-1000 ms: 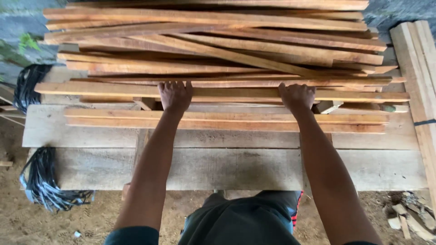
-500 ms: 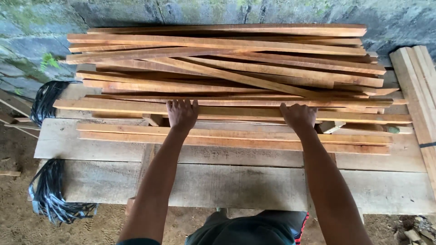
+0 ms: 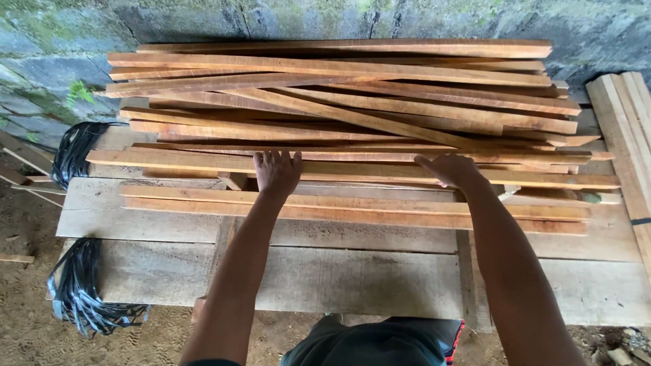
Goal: Organizing and stacking wooden planks on a workbench.
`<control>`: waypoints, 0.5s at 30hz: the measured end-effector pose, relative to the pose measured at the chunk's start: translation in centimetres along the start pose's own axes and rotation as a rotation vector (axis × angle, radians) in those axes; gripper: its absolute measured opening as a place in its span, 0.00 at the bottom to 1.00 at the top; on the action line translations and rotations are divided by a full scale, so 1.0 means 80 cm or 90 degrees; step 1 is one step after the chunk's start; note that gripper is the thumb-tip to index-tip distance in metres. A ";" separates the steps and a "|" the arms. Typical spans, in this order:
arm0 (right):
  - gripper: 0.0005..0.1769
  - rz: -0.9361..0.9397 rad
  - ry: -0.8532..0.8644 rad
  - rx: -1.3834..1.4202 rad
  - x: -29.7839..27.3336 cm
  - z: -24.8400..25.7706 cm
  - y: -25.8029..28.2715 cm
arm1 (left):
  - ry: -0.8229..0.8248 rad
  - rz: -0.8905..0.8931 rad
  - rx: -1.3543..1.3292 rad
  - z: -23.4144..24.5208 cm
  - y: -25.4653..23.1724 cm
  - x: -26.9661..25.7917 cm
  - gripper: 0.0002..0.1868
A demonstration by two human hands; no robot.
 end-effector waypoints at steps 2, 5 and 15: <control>0.55 0.027 -0.017 0.002 -0.058 0.027 0.035 | 0.013 -0.010 -0.015 -0.004 0.007 0.008 0.31; 0.53 0.053 -0.066 0.031 -0.073 0.016 0.030 | 0.167 -0.047 -0.024 0.029 0.007 0.012 0.36; 0.49 0.032 -0.161 0.051 -0.029 -0.008 -0.009 | 0.465 -0.114 -0.002 0.096 0.016 0.047 0.47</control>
Point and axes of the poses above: each hand's wrist, its own x-axis towards the middle knuckle, its own z-axis out of the back of the hand, y = z × x, the point moved 2 cm from there along x, towards the middle knuckle, and after that the axes turned 7 degrees about x, right-handed, at the moved point
